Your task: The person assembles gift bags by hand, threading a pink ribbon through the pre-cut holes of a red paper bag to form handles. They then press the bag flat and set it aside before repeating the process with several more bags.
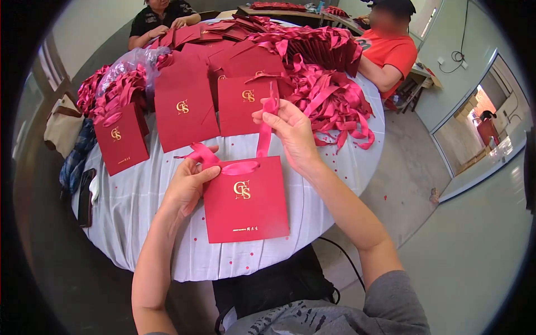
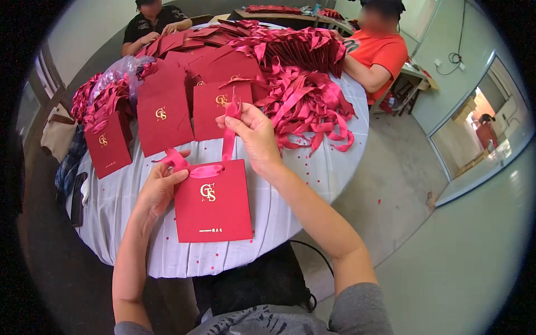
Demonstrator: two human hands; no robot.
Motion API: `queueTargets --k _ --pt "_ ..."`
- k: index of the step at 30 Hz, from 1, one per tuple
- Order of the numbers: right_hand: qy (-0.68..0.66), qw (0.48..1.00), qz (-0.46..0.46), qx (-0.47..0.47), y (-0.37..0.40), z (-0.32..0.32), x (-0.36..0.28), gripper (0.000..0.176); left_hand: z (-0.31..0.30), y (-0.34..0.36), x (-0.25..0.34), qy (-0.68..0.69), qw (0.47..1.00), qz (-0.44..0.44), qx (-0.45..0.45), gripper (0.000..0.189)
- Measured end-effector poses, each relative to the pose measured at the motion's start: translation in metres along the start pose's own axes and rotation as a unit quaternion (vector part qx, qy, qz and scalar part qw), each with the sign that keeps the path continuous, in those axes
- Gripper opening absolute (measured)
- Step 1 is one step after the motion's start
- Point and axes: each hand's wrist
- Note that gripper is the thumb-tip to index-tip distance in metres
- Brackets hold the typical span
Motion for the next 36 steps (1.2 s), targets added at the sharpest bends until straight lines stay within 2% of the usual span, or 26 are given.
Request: queueTargets --k 3,4,5,6,7,9,10,12,14,17,21,25,28,30,36 --pt "0.050 0.998 -0.015 0.018 -0.006 -0.006 0.006 0.024 -0.004 0.002 -0.003 0.011 1.000 -0.002 0.006 0.050" --pt "0.093 0.993 -0.061 0.050 -0.009 -0.007 0.016 0.031 -0.005 0.001 -0.004 0.007 1.000 -0.010 -0.002 0.050" --pt "0.300 0.935 -0.152 0.116 -0.008 -0.009 0.021 0.035 -0.006 0.000 -0.005 0.004 1.000 -0.017 -0.010 0.050" --pt "0.488 0.822 -0.238 0.174 -0.008 -0.011 0.023 0.039 -0.003 0.001 -0.002 0.004 1.000 -0.022 -0.014 0.050" --pt "0.534 0.767 -0.301 0.191 -0.008 -0.009 0.015 0.040 -0.004 0.001 -0.003 0.011 1.000 -0.021 -0.006 0.050" --pt "0.488 0.841 -0.226 0.065 0.003 -0.004 -0.003 0.028 -0.007 -0.001 -0.005 0.020 0.999 -0.030 -0.009 0.050" --pt "0.447 0.875 -0.189 -0.011 0.008 -0.001 -0.008 0.014 -0.009 -0.002 -0.006 0.022 0.999 -0.028 -0.007 0.050" --pt "0.426 0.881 -0.114 -0.173 0.017 0.003 -0.013 0.012 -0.008 -0.001 -0.007 0.025 0.999 -0.028 -0.006 0.050" --pt "0.460 0.852 -0.095 -0.234 0.023 0.008 -0.018 0.017 -0.008 -0.001 -0.005 0.026 0.999 -0.027 -0.012 0.049" --pt "0.493 0.831 -0.114 -0.232 0.026 0.008 -0.013 0.022 0.000 0.004 -0.003 0.012 0.999 -0.044 0.008 0.045" --pt "0.500 0.818 -0.141 -0.245 0.027 0.003 -0.003 0.025 -0.004 0.000 -0.011 0.010 1.000 -0.014 -0.008 0.047" --pt "0.514 0.821 -0.044 -0.245 0.032 0.009 -0.006 0.020 -0.003 0.002 -0.013 0.008 1.000 -0.009 -0.005 0.056" --pt "0.477 0.843 -0.100 -0.226 0.035 0.011 -0.005 0.014 -0.009 -0.001 -0.017 0.014 1.000 0.001 -0.017 0.058" --pt "0.462 0.852 -0.105 -0.221 0.036 0.015 -0.005 0.014 -0.007 0.000 -0.016 0.016 1.000 0.000 -0.018 0.058" --pt "0.462 0.851 -0.168 -0.187 0.038 0.019 0.003 0.016 -0.005 0.000 -0.016 0.023 1.000 0.003 -0.015 0.060"
Point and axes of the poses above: each hand's wrist, its own y-axis away from the middle knuckle, its own z-axis out of the palm, x = y × z, and after that the axes turned 7 degrees about y, right-handed
